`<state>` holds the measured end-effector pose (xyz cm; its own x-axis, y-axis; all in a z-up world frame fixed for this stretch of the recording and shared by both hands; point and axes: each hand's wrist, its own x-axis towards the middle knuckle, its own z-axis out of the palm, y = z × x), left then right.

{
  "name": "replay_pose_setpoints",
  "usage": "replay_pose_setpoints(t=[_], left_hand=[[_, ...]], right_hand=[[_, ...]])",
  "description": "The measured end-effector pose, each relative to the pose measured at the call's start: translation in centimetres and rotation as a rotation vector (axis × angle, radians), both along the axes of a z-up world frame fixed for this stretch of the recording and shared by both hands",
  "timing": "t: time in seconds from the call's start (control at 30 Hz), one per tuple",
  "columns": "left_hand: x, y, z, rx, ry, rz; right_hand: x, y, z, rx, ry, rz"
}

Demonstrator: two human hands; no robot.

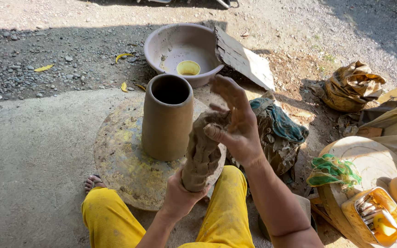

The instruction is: The person kneads a lump of clay by hand and then attaches it to the top rim of a cylindrical ceramic vessel sitting on a pottery wheel.

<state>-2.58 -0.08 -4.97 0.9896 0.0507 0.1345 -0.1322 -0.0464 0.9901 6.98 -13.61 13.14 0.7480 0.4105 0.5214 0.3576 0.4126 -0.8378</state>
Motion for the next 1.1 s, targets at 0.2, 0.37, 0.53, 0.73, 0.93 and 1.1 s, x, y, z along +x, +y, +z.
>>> replay_pose_setpoints(t=[0.2, 0.37, 0.53, 0.73, 0.93, 1.1], left_hand=[[-0.5, 0.6, 1.7, 0.112, -0.240, 0.038], [1.7, 1.3, 6.3, -0.403, -0.320, -0.214], [1.8, 0.1, 7.6, -0.244, -0.378, -0.084], [1.0, 1.3, 7.0, -0.228, -0.247, -0.298], [0.8, -0.4, 5.3, -0.300, -0.227, -0.174], [0.3, 0.1, 4.7, -0.442, 0.078, -0.326]], right_hand=[[-1.3, 0.5, -3.4, -0.280, -0.140, -0.081], [-1.1, 0.5, -2.6, -0.357, -0.237, 0.239], [-1.4, 0.9, -1.6, -0.246, -0.174, 0.291], [-1.4, -0.2, -0.8, -0.213, 0.020, 0.209], [-1.1, -0.1, -0.6, -0.186, 0.048, 0.202], [-0.8, -0.4, 0.2, -0.093, 0.077, 0.219]])
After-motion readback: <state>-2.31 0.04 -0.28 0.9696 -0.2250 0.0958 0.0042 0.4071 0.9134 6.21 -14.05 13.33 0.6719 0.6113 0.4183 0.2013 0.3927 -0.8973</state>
